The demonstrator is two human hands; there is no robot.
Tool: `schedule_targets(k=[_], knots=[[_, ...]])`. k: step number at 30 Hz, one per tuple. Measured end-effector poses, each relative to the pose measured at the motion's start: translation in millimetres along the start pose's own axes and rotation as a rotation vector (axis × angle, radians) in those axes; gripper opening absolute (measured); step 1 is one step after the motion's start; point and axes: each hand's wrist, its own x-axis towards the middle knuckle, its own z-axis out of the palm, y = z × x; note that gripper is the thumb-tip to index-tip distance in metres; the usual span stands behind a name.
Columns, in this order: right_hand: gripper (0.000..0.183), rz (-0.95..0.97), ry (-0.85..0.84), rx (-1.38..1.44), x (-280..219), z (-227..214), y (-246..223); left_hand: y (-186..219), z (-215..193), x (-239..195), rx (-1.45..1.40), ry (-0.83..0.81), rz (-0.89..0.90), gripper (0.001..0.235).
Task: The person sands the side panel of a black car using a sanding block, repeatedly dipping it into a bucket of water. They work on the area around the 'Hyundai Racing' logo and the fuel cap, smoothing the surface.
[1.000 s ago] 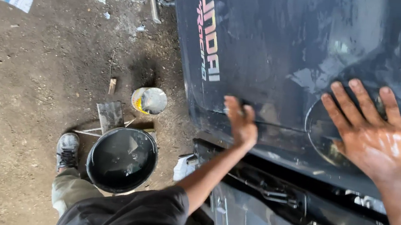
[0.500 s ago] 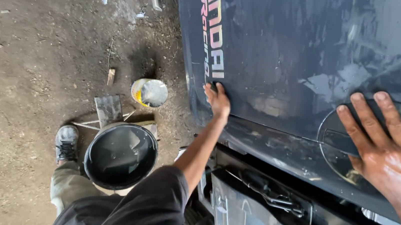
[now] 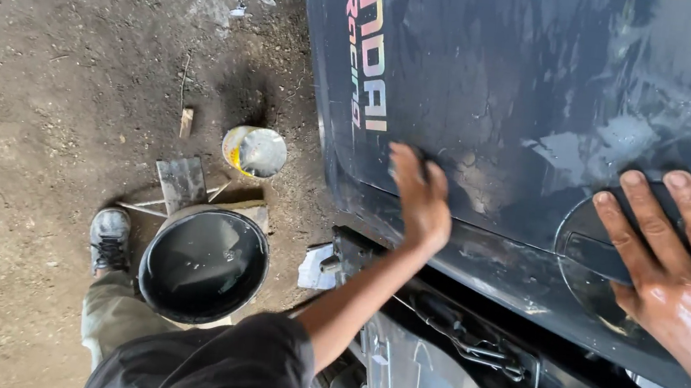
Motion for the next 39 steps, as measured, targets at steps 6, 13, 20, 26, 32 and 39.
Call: schedule_targets(k=[6, 13, 20, 26, 32, 39], knots=[[0.091, -0.056, -0.224, -0.809, -0.3, 9.1, 5.4, -85.3, -33.5, 61.2, -0.493, -0.051, 0.166, 0.080], [0.085, -0.038, -0.085, -0.259, -1.1, 8.8, 2.5, 17.5, -5.8, -32.2, -0.373, -0.122, 0.027, 0.083], [0.076, -0.022, 0.066, 0.333, -6.2, 12.5, 2.2, -74.2, -44.0, 85.5, 0.261, -0.011, 0.050, 0.067], [0.066, -0.018, 0.075, 0.388, 0.4, 8.2, 0.7, 23.6, -18.8, -39.7, -0.180, -0.212, 0.063, 0.075], [0.070, -0.013, 0.060, 0.349, 1.1, 4.0, -1.8, -87.0, -28.5, 64.2, 0.355, 0.145, -0.131, 0.076], [0.064, -0.034, 0.095, 0.272, 2.0, 11.9, 3.4, -94.1, -36.2, 27.5, 0.253, 0.020, 0.097, 0.084]])
